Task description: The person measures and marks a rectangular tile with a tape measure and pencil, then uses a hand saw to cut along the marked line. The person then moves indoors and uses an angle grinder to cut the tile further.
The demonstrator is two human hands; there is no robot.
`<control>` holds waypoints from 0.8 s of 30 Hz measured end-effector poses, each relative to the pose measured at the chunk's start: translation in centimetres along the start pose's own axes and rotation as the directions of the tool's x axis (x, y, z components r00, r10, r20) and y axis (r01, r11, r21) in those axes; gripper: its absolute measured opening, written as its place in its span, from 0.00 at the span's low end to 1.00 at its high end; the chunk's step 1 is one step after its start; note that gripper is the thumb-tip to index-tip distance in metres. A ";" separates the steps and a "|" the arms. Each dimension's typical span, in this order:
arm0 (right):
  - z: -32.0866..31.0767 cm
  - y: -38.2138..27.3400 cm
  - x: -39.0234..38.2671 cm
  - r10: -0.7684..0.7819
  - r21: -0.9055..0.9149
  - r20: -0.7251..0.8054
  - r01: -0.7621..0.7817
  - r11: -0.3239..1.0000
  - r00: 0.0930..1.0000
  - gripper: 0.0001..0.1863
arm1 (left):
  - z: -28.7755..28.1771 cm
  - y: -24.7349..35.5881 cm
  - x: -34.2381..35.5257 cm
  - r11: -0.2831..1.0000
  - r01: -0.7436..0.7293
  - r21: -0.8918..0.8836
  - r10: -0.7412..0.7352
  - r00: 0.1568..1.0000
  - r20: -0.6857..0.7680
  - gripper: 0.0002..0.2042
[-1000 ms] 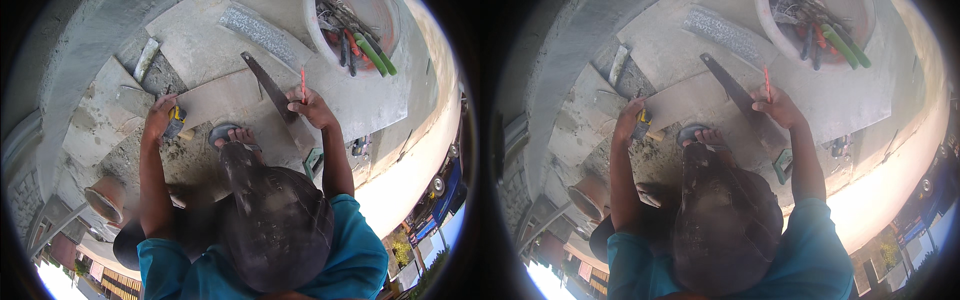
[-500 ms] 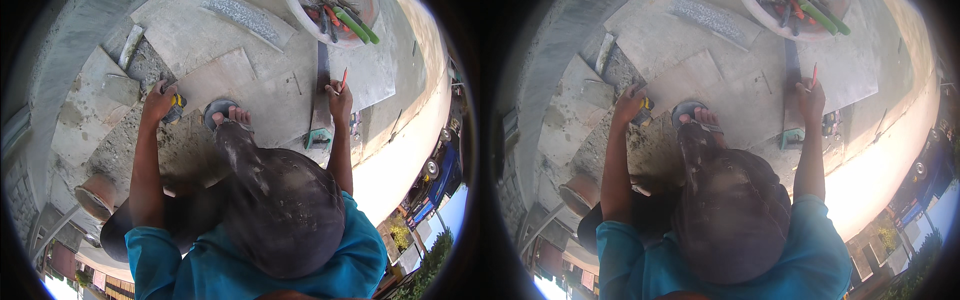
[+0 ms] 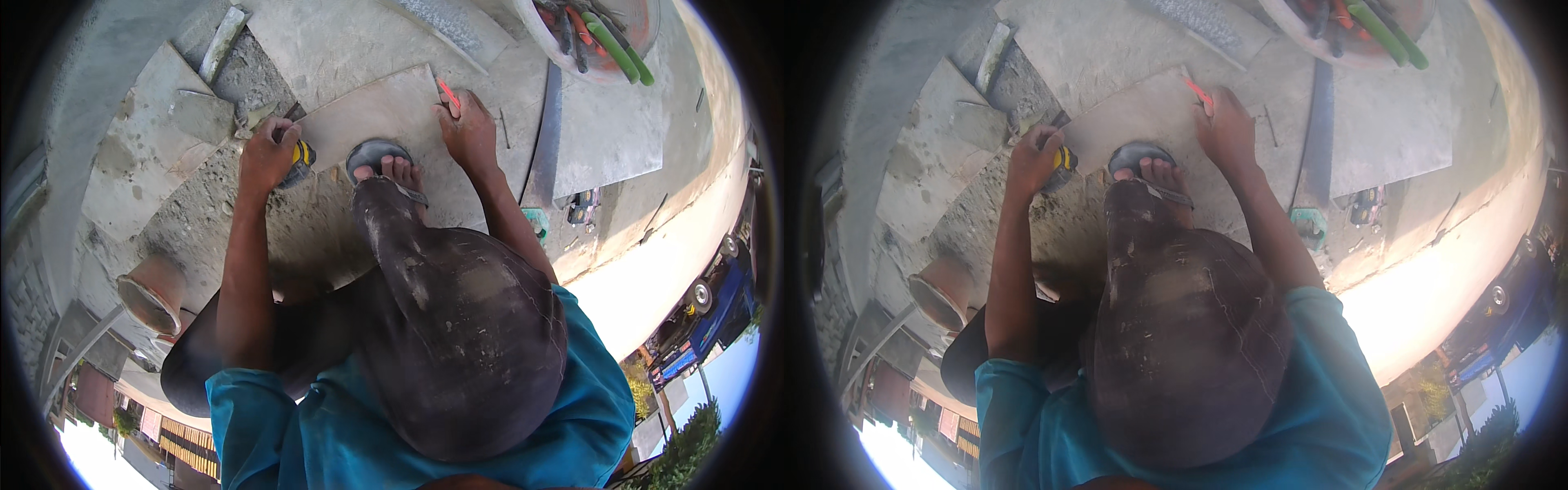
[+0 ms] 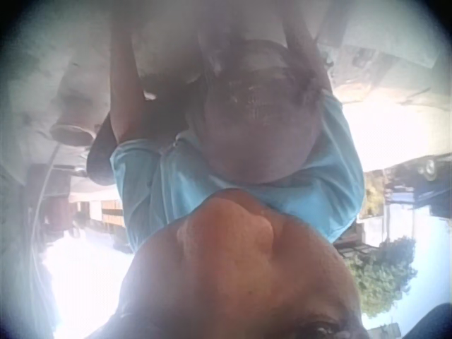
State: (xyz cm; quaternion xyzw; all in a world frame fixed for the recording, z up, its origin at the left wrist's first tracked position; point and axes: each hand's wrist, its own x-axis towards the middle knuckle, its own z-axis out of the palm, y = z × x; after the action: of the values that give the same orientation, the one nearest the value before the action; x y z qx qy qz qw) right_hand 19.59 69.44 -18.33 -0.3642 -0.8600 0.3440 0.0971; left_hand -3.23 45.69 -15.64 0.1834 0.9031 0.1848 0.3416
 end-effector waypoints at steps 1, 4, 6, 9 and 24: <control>-0.1 0.1 -0.2 0.024 0.021 0.011 -0.024 0.999 1.000 0.13 | 0.0 0.1 -0.1 0.999 0.039 -0.010 -0.039 0.999 0.022 0.20; -1.1 0.0 -0.3 -0.062 -0.059 -0.098 0.056 0.997 0.993 0.14 | -1.0 1.6 -0.2 0.991 0.128 -0.042 -0.125 0.989 0.074 0.23; -1.8 -0.8 0.0 -0.008 -0.030 -0.066 0.006 1.000 0.998 0.14 | -2.3 4.3 -1.2 0.983 0.168 -0.078 -0.162 0.984 0.074 0.24; -3.2 -5.3 0.7 0.165 0.243 0.291 -0.239 0.940 0.942 0.12 | -2.4 4.3 -1.8 0.844 0.319 -0.430 -0.119 0.895 0.431 0.30; -1.3 -5.4 -0.5 -0.064 0.506 0.790 -0.589 0.630 0.610 0.19 | 0.9 8.1 -3.9 0.913 0.248 -0.323 0.061 0.701 0.711 0.37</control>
State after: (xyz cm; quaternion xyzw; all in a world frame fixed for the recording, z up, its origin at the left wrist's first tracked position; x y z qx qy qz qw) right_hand 17.44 67.07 -13.77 -0.2534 -0.5351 0.7842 -0.1860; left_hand 1.77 51.08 -10.39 0.1203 0.6540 0.2601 0.7001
